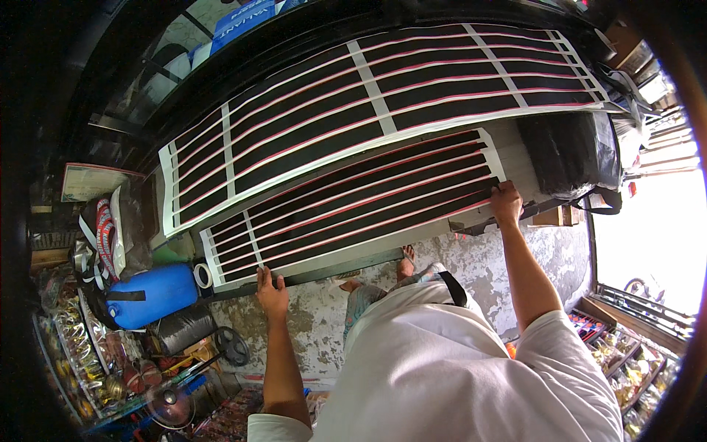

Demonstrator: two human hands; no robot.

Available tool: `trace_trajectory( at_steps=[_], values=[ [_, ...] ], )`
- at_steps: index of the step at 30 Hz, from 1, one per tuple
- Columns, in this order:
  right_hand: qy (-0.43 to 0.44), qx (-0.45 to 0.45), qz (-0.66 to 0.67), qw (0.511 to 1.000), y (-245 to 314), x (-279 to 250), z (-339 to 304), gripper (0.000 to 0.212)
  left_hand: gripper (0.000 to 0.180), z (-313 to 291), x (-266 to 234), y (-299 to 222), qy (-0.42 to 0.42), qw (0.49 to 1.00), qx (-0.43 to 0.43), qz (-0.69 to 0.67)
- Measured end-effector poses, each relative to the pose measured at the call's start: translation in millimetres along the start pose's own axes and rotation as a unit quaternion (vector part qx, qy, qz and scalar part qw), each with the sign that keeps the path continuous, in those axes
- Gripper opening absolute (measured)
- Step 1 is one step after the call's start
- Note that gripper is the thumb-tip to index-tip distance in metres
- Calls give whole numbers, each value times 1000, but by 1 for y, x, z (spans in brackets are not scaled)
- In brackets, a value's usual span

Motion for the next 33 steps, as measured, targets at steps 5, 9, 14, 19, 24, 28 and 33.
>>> trace_trajectory(
  at_steps=[5,9,14,19,24,28,33],
  values=[
    [-31,-17,3,999,3,-4,-1,25,58,-1,1,6,-39,999,18,-7],
    [-41,-32,31,998,-1,-4,0,23,58,0,2,3,-18,1000,6,-12],
    [-65,-52,51,995,3,-6,-5,18,58,0,1,3,-27,999,13,-24],
    [-109,-87,82,987,2,-5,-6,15,55,-1,-1,2,-55,997,32,-51],
    [-101,-103,27,989,-6,-3,1,12,55,1,-1,-2,-42,997,31,-51],
    [-111,-116,50,986,-3,-4,-2,11,56,0,-1,-3,-48,997,26,-50],
    [-134,-134,48,981,0,-8,-6,10,56,-2,-3,-5,-59,996,45,-51]
  ],
)
Point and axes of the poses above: each hand's wrist, its own z-axis towards the middle knuckle, its own x-axis out of the palm, y = z × x, the point moved 7 cm from there along z, towards the middle knuckle, and after that the axes turned 6 degrees about -z, right-handed, at the moved point
